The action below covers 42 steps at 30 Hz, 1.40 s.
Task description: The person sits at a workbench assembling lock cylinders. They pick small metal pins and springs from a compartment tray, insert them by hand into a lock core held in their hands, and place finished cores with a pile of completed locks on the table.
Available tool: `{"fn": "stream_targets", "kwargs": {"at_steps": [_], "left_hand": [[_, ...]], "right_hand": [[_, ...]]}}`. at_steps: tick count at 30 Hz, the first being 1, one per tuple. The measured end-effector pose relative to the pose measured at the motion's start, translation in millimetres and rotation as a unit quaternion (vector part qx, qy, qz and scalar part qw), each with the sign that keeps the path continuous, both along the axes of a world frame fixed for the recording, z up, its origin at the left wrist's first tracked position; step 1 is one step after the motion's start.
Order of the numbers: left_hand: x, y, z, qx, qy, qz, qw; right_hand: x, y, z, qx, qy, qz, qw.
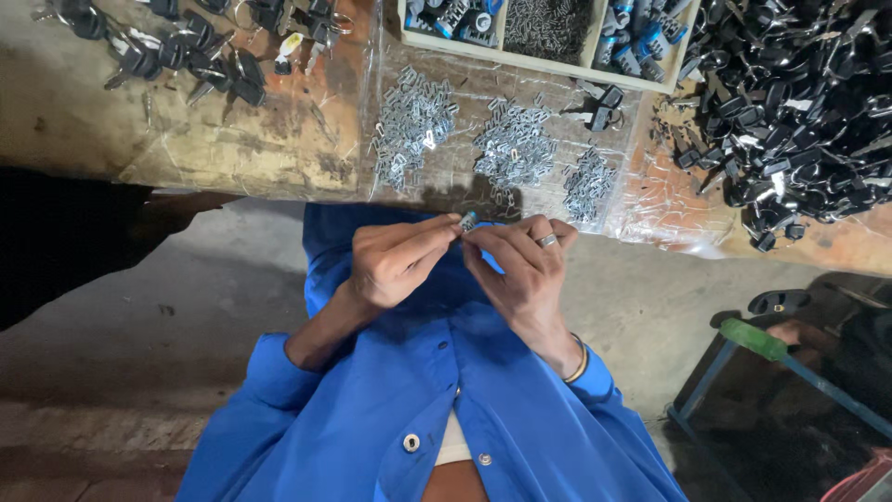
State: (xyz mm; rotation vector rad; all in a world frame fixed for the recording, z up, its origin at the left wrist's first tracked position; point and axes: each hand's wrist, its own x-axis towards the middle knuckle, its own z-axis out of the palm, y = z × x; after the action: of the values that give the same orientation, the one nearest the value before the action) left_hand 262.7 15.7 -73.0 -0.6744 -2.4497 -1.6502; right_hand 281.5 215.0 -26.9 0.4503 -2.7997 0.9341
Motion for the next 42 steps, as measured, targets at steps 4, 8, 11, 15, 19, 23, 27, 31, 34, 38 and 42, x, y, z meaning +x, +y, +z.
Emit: {"fn": "stream_targets", "kwargs": {"at_steps": [4,8,11,15,19,23,27,31,34,38,42], "left_hand": [[2.2,-1.8,3.8,0.037,-0.026,0.020,0.999],[3.1,-6.1,6.6,0.058,-0.090,0.052,0.993],[2.0,-7.0,5.7,0.075,-0.087,0.061,0.992],[1.5,-6.8,2.4,0.102,-0.144,0.063,0.982],[1.5,-5.5,-2.0,0.105,-0.145,0.065,0.982],[1.4,-5.9,-4.8,0.102,-0.144,0.070,0.982],[-0.3,-6.2,-5.8,0.120,-0.153,0.065,0.979],[-1.6,-3.5,-5.7,0.107,-0.163,0.072,0.978],[-0.9,-2.8,-5.0,0.119,-0.175,0.069,0.975],[-0.3,-2.5,-4.8,0.113,-0.161,0.070,0.978],[-1.0,-2.5,-5.2,0.119,-0.140,0.068,0.981]], "right_hand": [[-0.7,14.7,-0.3,0.016,0.008,-0.034,0.999],[-1.9,16.5,-1.7,0.089,0.034,-0.055,0.994],[-4.7,15.8,-5.0,0.090,0.048,-0.041,0.994],[-6.3,19.0,-8.2,0.061,0.051,-0.027,0.996],[-12.0,16.0,-12.9,0.044,0.022,-0.064,0.997],[-17.6,15.1,-9.9,-0.009,0.024,-0.091,0.995],[-18.1,17.7,-2.9,-0.162,-0.026,-0.115,0.980],[-16.4,11.6,-3.7,-0.197,-0.032,-0.076,0.977],[-12.4,0.6,-5.8,-0.206,-0.061,-0.051,0.975],[-11.2,-11.3,-6.5,-0.091,0.004,-0.046,0.995],[-10.4,-18.4,-3.8,-0.110,-0.023,-0.057,0.992]]}}
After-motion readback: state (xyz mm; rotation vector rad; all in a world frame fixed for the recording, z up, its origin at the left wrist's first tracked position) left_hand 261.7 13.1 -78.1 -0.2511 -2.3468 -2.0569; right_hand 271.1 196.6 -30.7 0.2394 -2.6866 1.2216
